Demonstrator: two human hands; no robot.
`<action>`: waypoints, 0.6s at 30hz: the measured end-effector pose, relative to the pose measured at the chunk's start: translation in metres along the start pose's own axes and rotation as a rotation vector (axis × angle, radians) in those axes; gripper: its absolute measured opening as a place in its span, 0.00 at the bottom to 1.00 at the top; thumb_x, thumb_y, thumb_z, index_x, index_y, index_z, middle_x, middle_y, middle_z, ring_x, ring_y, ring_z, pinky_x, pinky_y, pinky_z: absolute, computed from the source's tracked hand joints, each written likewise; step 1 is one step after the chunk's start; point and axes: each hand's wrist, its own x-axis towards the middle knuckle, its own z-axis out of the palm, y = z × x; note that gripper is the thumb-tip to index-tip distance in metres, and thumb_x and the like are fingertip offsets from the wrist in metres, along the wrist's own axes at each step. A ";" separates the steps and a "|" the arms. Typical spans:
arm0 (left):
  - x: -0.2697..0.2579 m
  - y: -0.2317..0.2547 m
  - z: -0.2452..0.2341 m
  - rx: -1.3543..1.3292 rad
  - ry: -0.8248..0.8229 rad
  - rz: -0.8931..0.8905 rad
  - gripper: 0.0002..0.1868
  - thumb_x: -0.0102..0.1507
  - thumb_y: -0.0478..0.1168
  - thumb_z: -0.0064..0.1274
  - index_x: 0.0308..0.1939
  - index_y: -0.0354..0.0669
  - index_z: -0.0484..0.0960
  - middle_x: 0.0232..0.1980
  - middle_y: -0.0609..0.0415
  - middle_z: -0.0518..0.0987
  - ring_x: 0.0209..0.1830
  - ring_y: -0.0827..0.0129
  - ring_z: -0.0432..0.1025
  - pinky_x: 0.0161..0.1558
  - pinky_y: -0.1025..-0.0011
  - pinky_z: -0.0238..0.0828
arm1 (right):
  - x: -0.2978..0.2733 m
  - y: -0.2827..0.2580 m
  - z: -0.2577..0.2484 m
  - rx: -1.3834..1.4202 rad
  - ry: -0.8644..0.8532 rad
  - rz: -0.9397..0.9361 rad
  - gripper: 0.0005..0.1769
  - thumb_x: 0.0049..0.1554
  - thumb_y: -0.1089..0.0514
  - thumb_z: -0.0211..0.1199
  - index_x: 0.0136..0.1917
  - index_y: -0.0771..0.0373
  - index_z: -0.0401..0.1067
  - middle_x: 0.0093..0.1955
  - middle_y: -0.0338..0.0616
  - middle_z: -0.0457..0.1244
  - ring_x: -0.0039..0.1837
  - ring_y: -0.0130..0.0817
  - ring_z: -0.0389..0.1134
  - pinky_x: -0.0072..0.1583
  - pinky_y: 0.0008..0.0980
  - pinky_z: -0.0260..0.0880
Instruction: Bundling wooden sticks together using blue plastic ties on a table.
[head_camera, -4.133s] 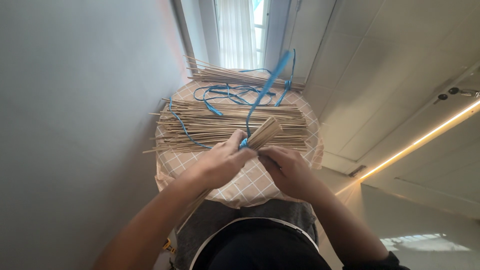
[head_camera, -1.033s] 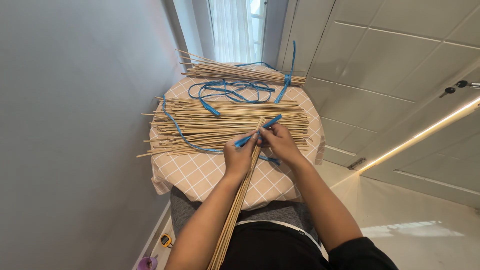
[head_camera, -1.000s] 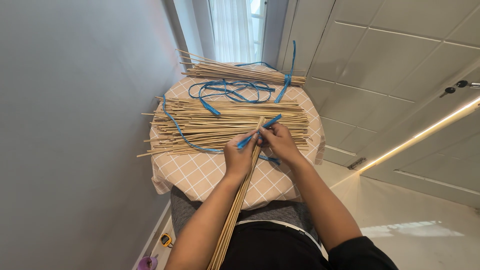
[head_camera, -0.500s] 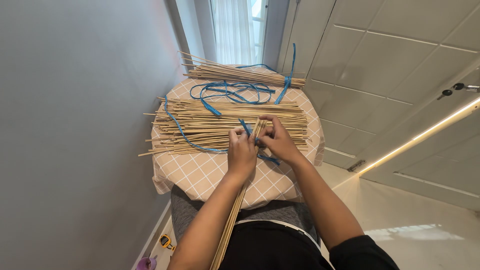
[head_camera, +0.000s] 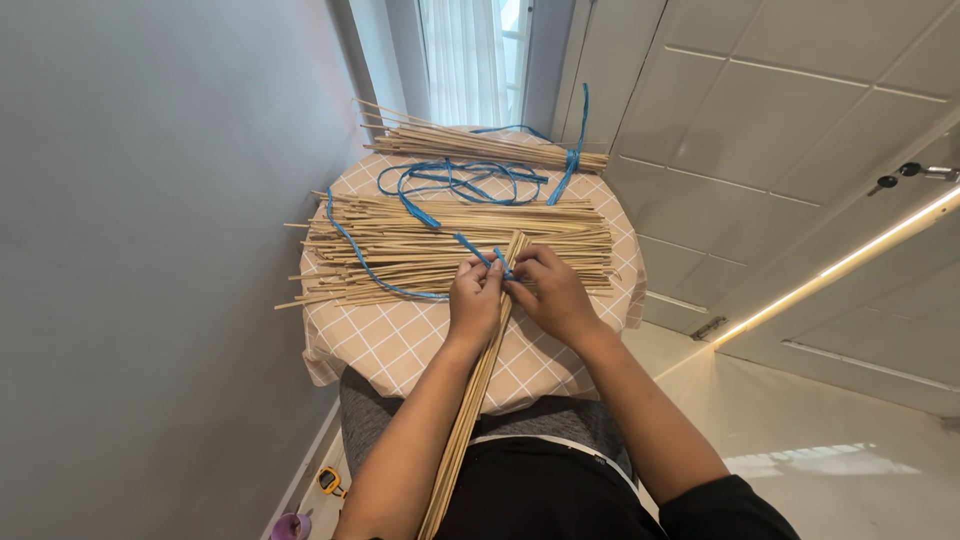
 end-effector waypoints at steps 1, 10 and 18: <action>0.000 0.004 0.000 0.000 0.001 0.007 0.16 0.68 0.47 0.52 0.32 0.43 0.86 0.52 0.52 0.80 0.60 0.52 0.74 0.61 0.58 0.69 | 0.002 0.001 0.000 -0.001 0.005 -0.005 0.08 0.53 0.57 0.71 0.45 0.59 0.74 0.54 0.43 0.65 0.55 0.46 0.72 0.54 0.41 0.76; -0.007 0.017 0.000 0.075 0.044 0.115 0.13 0.69 0.46 0.52 0.34 0.49 0.88 0.46 0.54 0.82 0.53 0.55 0.78 0.55 0.62 0.73 | 0.009 0.007 -0.011 0.271 -0.063 0.080 0.09 0.53 0.59 0.68 0.36 0.60 0.68 0.52 0.47 0.70 0.55 0.51 0.74 0.53 0.45 0.73; -0.009 0.020 -0.003 0.130 0.104 0.059 0.13 0.70 0.45 0.50 0.39 0.47 0.89 0.42 0.49 0.81 0.49 0.48 0.77 0.53 0.57 0.73 | 0.008 0.003 -0.024 0.377 -0.079 0.093 0.13 0.59 0.60 0.64 0.35 0.64 0.68 0.58 0.53 0.69 0.62 0.55 0.72 0.58 0.46 0.72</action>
